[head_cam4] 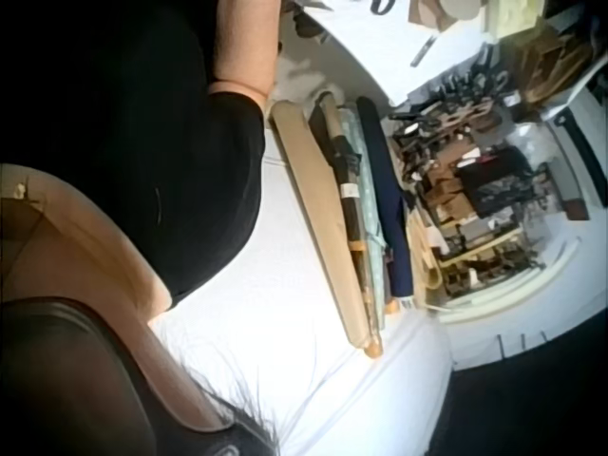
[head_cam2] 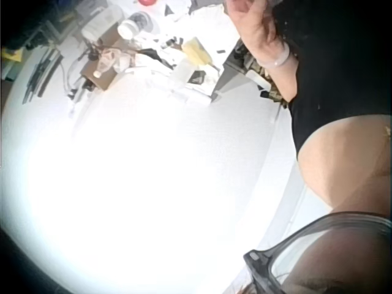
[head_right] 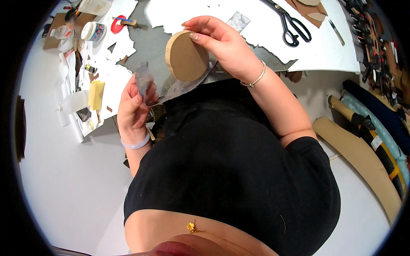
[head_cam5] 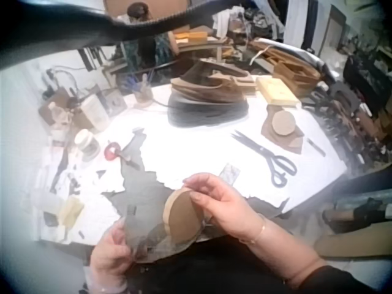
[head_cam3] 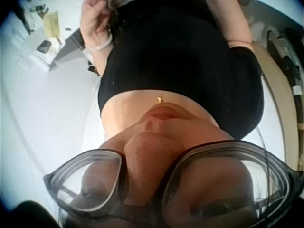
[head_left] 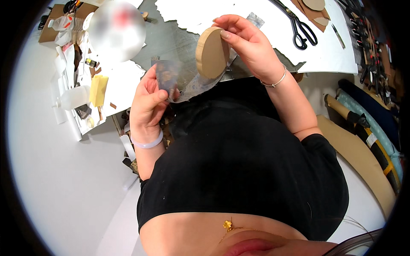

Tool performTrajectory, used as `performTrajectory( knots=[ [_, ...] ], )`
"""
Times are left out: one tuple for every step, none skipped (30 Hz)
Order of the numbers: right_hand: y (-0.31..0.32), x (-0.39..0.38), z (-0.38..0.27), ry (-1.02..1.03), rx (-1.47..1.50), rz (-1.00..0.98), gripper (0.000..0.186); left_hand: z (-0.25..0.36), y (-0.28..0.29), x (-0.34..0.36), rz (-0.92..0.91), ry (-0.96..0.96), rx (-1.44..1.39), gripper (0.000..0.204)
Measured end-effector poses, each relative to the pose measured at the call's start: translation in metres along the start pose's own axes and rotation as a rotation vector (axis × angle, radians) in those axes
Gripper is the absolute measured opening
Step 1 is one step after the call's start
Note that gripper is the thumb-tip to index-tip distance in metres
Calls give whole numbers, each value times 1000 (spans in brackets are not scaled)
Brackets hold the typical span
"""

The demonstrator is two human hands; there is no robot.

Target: The person is crafting a small leather item, possibly a pouch or wallet. They fold a patterned leather piece over a cardboard template, use a hot iron to press the edges, and then use pliers to trim excess material.

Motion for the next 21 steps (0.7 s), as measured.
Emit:
performTrajectory(
  knots=[
    [-1, 1, 0, 8, -46, -3, 27, -2, 2, 0, -29, -16, -16, 80],
    [-2, 3, 0, 17, -93, -5, 27, -2, 1, 1, -3, -22, 30, 76],
    [-3, 4, 0, 25, -139, -7, 28, -2, -4, 3, 23, -29, 75, 73],
    [-3, 6, 0, 27, -171, -39, 27, -2, -6, 4, 49, -35, 120, 69],
    [-3, 8, -1, 30, -204, -70, 27, -2, -2, 3, 91, -33, 125, 62],
    [-3, 11, -1, 32, -236, -101, 26, -2, 3, 1, 134, -31, 130, 54],
    [-1, 13, -2, 32, -270, -105, 26, -2, 6, 0, 177, -29, 135, 47],
    [1, 17, -3, 33, -305, -110, 26, -1, 7, -1, 202, -37, 163, 42],
    [2, 20, -4, 34, -339, -116, 26, 1, 7, -2, 227, -46, 192, 39],
    [4, 21, -3, 31, -278, -88, 26, 3, 6, -3, 252, -54, 220, 36],
    [4, 21, 0, 29, -217, -62, 27, 4, 1, -4, 308, -57, 224, 32],
    [6, 22, 3, 27, -156, -35, 28, 4, 2, -5, 294, -68, 198, 30],
    [8, 23, 6, 35, -91, -36, 31, 4, 3, -6, 281, -80, 171, 28],
    [6, 22, 8, 13, -9, -14, 31, 3, 4, -8, 270, -90, 145, 26],
    [2, 20, 8, -10, 73, 9, 31, 2, 5, -9, 277, -90, 142, 25],
    [0, 20, 10, -32, 154, 33, 31, 0, 6, -9, 284, -90, 139, 25],
    [0, 20, 12, -40, 192, 32, 32, -2, 6, -9, 289, -89, 136, 25],
    [-1, 20, 15, -48, 229, 31, 32, -2, 4, -8, 292, -94, 131, 25],
    [-1, 19, 18, -55, 266, 30, 33, -2, -1, -6, 294, -99, 126, 24],
    [-2, 19, 20, -49, 290, 22, 34, -1, -4, -4, 296, -104, 121, 24],
    [-3, 18, 23, -43, 313, 15, 34, -1, -7, -2, 272, -116, 116, 24]
  ],
)
Point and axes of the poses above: each hand's wrist, its own x-axis towards the middle knuckle, its own y-axis out of the back of the hand, z = x × y, the point moved 3 cm from there along x, towards the middle knuckle, and after that the axes turned 15 degrees about -z, right-handed, at the moved point
